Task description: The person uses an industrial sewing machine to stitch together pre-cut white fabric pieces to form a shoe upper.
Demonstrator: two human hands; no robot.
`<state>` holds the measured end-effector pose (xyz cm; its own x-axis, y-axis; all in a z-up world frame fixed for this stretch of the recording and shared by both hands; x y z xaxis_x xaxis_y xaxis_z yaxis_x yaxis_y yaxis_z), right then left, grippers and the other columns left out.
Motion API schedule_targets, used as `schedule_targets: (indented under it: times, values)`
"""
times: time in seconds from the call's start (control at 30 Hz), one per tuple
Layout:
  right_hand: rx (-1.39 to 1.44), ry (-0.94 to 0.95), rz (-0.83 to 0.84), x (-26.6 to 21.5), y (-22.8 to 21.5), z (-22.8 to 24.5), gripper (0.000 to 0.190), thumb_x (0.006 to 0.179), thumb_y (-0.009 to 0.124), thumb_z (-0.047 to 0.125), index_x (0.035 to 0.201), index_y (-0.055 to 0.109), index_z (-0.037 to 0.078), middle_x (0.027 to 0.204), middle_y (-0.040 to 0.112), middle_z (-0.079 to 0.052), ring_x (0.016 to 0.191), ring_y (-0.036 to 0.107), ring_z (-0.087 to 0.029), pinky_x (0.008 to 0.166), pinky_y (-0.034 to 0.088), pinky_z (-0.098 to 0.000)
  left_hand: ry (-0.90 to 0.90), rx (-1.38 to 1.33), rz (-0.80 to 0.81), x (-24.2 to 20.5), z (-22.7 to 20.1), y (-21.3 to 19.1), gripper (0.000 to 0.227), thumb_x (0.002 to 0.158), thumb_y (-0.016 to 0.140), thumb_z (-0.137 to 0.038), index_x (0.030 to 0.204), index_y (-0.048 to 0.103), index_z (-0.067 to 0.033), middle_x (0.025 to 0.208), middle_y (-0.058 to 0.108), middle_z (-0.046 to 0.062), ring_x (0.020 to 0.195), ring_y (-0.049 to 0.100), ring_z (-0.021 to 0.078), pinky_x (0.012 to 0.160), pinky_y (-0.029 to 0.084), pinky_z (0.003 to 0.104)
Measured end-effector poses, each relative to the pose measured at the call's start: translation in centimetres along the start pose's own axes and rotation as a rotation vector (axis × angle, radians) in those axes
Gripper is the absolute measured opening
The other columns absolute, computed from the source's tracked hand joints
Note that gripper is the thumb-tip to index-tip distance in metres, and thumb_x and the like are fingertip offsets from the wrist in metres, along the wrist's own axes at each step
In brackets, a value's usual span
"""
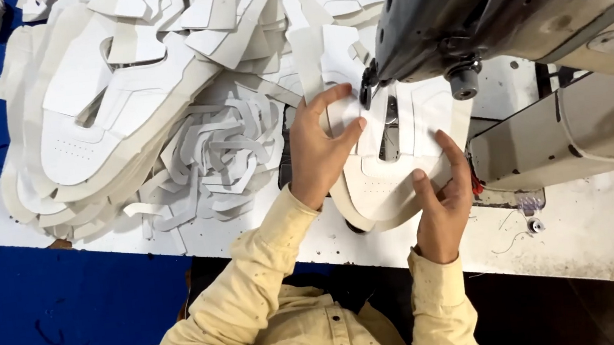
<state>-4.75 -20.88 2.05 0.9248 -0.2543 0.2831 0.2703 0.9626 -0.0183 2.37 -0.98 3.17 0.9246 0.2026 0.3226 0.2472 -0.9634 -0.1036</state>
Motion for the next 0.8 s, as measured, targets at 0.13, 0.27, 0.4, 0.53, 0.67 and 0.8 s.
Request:
schedule_targets:
  times: [0.13, 0.27, 0.4, 0.53, 0.67, 0.8]
  values:
    - [-0.016, -0.002, 0.011, 0.3, -0.1, -0.5, 0.058, 0.098, 0.066, 0.005, 0.152, 0.047, -0.003, 0.156, 0.051, -0.016, 0.135, 0.055, -0.021, 0.114, 0.044, -0.0315, -0.021, -0.003, 0.033, 0.6, 0.2, 0.1, 0.045, 0.081, 0.081, -0.011, 0.124, 0.070, -0.0045, 0.122, 0.072, 0.012, 0.119, 0.064, 0.0276, 0.106, 0.048, 0.037]
    - [0.016, -0.014, 0.035, -0.5, 0.2, -0.9, 0.061, 0.098, 0.067, 0.003, 0.154, 0.043, -0.003, 0.159, 0.047, -0.016, 0.143, 0.051, -0.022, 0.119, 0.042, -0.0334, -0.035, -0.001, 0.025, 0.5, 0.3, 0.0, 0.045, 0.082, 0.082, -0.013, 0.125, 0.070, -0.0045, 0.123, 0.069, 0.012, 0.117, 0.066, 0.0267, 0.105, 0.050, 0.036]
    - [0.089, 0.027, 0.039, -1.3, 0.3, -1.4, 0.064, 0.097, 0.068, 0.000, 0.154, 0.040, -0.002, 0.158, 0.045, -0.015, 0.142, 0.050, -0.022, 0.118, 0.043, -0.0349, 0.044, 0.021, 0.030, -0.3, -0.1, -0.1, 0.047, 0.084, 0.082, -0.012, 0.128, 0.068, -0.0035, 0.125, 0.071, 0.012, 0.120, 0.064, 0.0271, 0.107, 0.050, 0.037]
    - [0.077, 0.026, 0.043, -1.3, 0.0, -1.2, 0.063, 0.097, 0.068, -0.001, 0.154, 0.041, -0.002, 0.157, 0.045, -0.015, 0.141, 0.050, -0.023, 0.116, 0.044, -0.0346, 0.060, -0.055, 0.016, -1.1, 0.3, 0.1, 0.047, 0.086, 0.080, -0.010, 0.130, 0.066, -0.0041, 0.127, 0.070, 0.012, 0.119, 0.065, 0.0264, 0.106, 0.051, 0.036]
    - [0.039, -0.012, 0.071, -1.3, 0.0, -1.0, 0.062, 0.098, 0.067, -0.001, 0.154, 0.041, -0.002, 0.157, 0.046, -0.015, 0.142, 0.050, -0.023, 0.118, 0.044, -0.0342, 0.077, -0.019, 0.005, -1.3, -0.6, -0.4, 0.046, 0.085, 0.081, -0.009, 0.128, 0.066, -0.0033, 0.125, 0.070, 0.012, 0.118, 0.066, 0.0265, 0.105, 0.051, 0.036]
    - [0.036, 0.014, 0.060, -1.6, 0.2, -0.7, 0.062, 0.097, 0.067, -0.001, 0.153, 0.042, -0.002, 0.155, 0.047, -0.015, 0.140, 0.051, -0.023, 0.117, 0.044, -0.0340, 0.090, -0.012, 0.012, -2.3, -1.3, -0.6, 0.043, 0.087, 0.078, -0.005, 0.128, 0.067, -0.0047, 0.125, 0.071, 0.012, 0.117, 0.066, 0.0269, 0.103, 0.053, 0.035]
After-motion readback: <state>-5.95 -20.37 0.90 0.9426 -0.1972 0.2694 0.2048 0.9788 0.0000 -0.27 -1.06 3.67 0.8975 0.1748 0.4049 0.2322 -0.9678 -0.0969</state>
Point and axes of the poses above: each hand's wrist, its own x-axis towards the middle knuckle, its own y-axis out of the palm, z = x × y, the point moved 6 cm from there along x, towards the middle knuckle
